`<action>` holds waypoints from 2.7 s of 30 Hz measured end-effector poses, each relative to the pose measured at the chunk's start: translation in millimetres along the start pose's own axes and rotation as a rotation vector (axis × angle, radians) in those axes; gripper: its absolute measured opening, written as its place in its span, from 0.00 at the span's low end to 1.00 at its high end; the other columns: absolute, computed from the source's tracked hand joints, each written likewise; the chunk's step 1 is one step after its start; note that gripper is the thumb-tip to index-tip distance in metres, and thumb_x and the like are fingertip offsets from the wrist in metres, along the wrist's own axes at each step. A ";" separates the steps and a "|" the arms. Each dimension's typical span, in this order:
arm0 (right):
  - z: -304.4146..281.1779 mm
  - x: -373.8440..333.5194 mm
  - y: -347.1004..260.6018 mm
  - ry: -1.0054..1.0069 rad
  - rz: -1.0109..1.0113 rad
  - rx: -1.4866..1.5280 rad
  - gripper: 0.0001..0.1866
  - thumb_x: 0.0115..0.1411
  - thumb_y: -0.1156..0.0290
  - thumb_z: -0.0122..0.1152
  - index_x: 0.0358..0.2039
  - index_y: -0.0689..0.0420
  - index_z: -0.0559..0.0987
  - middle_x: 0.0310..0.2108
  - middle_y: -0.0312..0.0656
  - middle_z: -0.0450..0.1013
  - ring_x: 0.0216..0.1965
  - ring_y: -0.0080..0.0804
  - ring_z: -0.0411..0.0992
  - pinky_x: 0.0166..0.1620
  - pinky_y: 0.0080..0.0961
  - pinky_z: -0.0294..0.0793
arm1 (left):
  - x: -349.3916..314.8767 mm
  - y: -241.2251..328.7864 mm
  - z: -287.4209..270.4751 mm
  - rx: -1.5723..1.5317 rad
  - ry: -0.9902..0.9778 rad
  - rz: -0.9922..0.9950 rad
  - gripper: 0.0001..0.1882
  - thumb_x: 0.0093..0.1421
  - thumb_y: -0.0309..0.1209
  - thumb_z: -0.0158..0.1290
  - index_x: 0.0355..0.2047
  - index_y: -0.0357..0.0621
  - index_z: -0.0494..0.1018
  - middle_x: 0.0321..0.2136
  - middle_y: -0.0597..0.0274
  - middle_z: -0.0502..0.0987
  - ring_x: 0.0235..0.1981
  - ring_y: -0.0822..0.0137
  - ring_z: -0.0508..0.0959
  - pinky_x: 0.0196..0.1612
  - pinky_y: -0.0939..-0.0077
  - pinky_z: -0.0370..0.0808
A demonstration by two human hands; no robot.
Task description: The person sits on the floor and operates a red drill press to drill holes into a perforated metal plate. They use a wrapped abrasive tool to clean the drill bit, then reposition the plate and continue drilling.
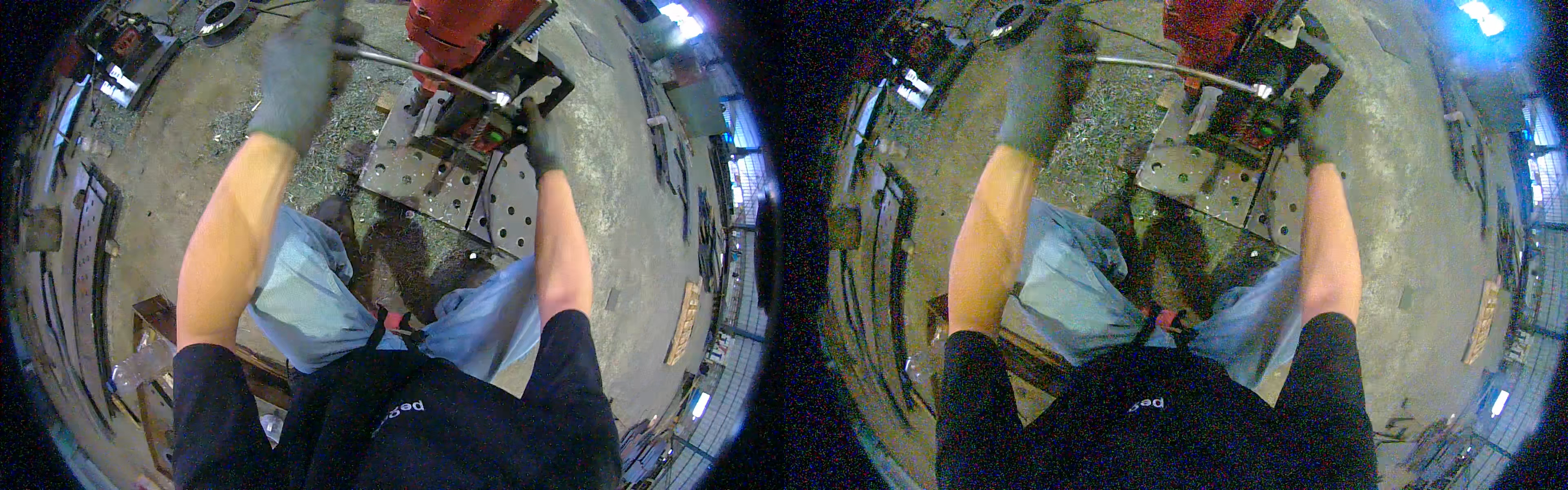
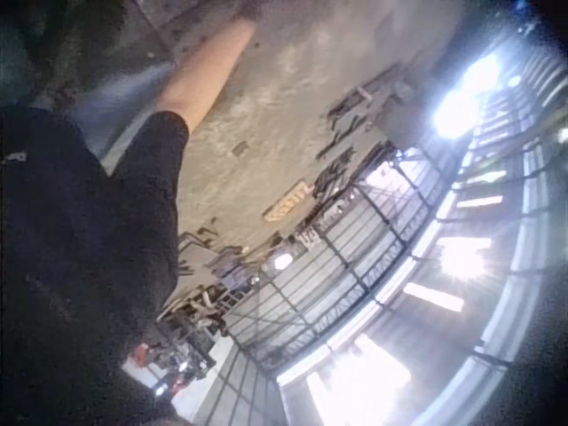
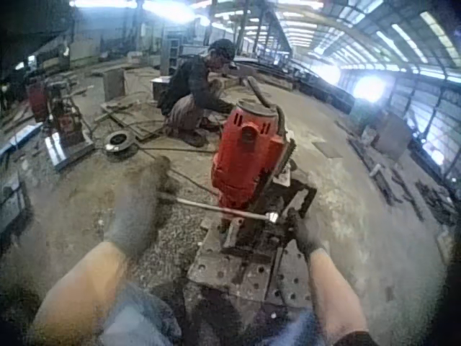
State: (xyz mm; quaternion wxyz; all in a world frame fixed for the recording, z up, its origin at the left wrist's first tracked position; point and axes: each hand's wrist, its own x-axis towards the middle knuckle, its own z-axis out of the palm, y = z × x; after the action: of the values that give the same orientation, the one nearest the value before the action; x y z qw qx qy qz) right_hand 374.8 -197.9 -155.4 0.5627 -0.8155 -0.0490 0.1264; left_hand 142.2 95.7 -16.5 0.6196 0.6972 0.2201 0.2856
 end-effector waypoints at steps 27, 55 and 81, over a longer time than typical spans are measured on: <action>15.4 30.1 -14.5 0.081 0.017 0.114 0.22 0.62 0.49 0.58 0.38 0.57 0.80 0.31 0.38 0.76 0.29 0.27 0.71 0.29 0.25 0.66 | 73.1 -161.7 -1.3 -0.350 -0.109 -0.500 0.14 0.69 0.38 0.44 0.33 0.43 0.73 0.17 0.72 0.62 0.13 0.76 0.58 0.15 0.77 0.55; 11.3 23.7 -24.2 0.108 0.063 0.119 0.13 0.61 0.59 0.59 0.30 0.56 0.77 0.23 0.36 0.73 0.22 0.25 0.68 0.26 0.26 0.64 | 50.9 -150.6 -4.4 0.052 -0.285 -0.704 0.16 0.67 0.40 0.44 0.24 0.48 0.69 0.14 0.67 0.64 0.12 0.70 0.63 0.14 0.68 0.58; -2.6 32.4 -0.7 0.173 -0.132 -0.397 0.33 0.63 0.46 0.57 0.53 0.64 0.75 0.47 0.51 0.77 0.47 0.40 0.76 0.50 0.33 0.73 | 94.3 -118.7 -12.2 0.297 0.018 -0.042 0.15 0.64 0.29 0.43 0.47 0.40 0.74 0.23 0.58 0.77 0.16 0.70 0.71 0.21 0.71 0.70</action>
State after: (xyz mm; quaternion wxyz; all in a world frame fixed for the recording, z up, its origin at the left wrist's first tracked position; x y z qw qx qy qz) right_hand 406.8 -192.8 -158.8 0.4005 -0.9130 -0.0777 0.0066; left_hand 209.4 183.1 -121.3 0.5136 0.7738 0.2800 0.2431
